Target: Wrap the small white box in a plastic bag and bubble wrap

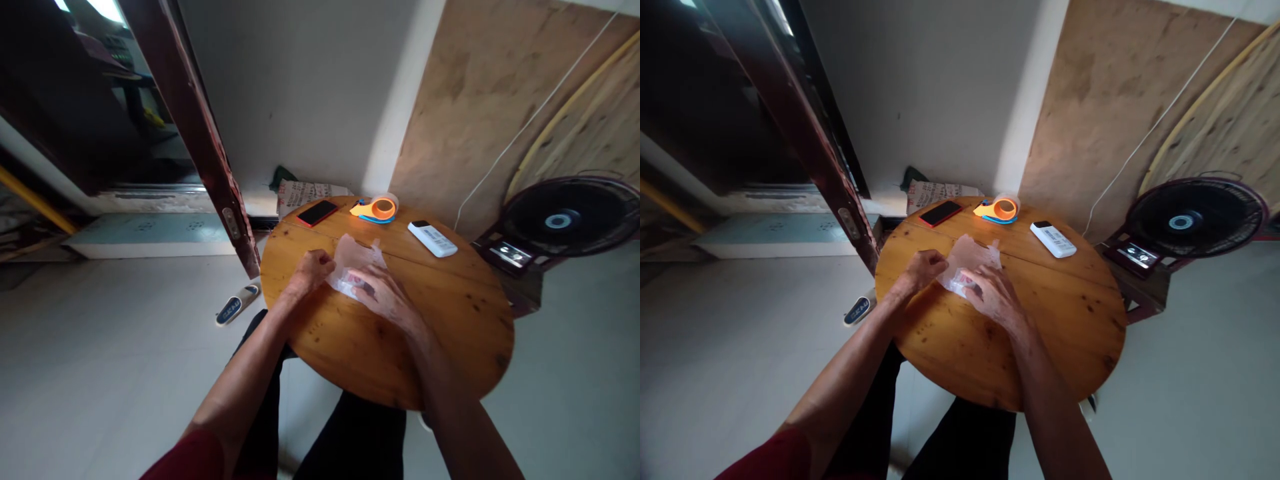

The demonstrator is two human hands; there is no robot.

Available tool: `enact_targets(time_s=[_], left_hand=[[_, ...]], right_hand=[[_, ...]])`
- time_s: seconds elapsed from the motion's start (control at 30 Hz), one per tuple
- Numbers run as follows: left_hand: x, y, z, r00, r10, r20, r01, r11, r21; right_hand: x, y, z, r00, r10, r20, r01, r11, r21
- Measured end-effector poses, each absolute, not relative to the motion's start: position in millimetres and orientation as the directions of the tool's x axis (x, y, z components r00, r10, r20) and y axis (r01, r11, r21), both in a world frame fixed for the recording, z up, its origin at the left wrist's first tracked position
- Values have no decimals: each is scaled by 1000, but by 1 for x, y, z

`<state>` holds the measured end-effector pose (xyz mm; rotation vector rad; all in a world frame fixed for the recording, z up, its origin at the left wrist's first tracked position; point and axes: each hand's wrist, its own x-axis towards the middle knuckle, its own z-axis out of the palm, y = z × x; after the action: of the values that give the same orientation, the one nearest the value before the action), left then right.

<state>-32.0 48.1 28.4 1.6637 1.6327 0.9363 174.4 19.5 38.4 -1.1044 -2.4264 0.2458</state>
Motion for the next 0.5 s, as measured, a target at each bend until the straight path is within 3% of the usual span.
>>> enact_targets(time_s=[0.5], left_hand=[[-21,17,52,301,952,60,447,-196,873]], right_hand=[[172,19,39,-443,847,294,732,531,-426]])
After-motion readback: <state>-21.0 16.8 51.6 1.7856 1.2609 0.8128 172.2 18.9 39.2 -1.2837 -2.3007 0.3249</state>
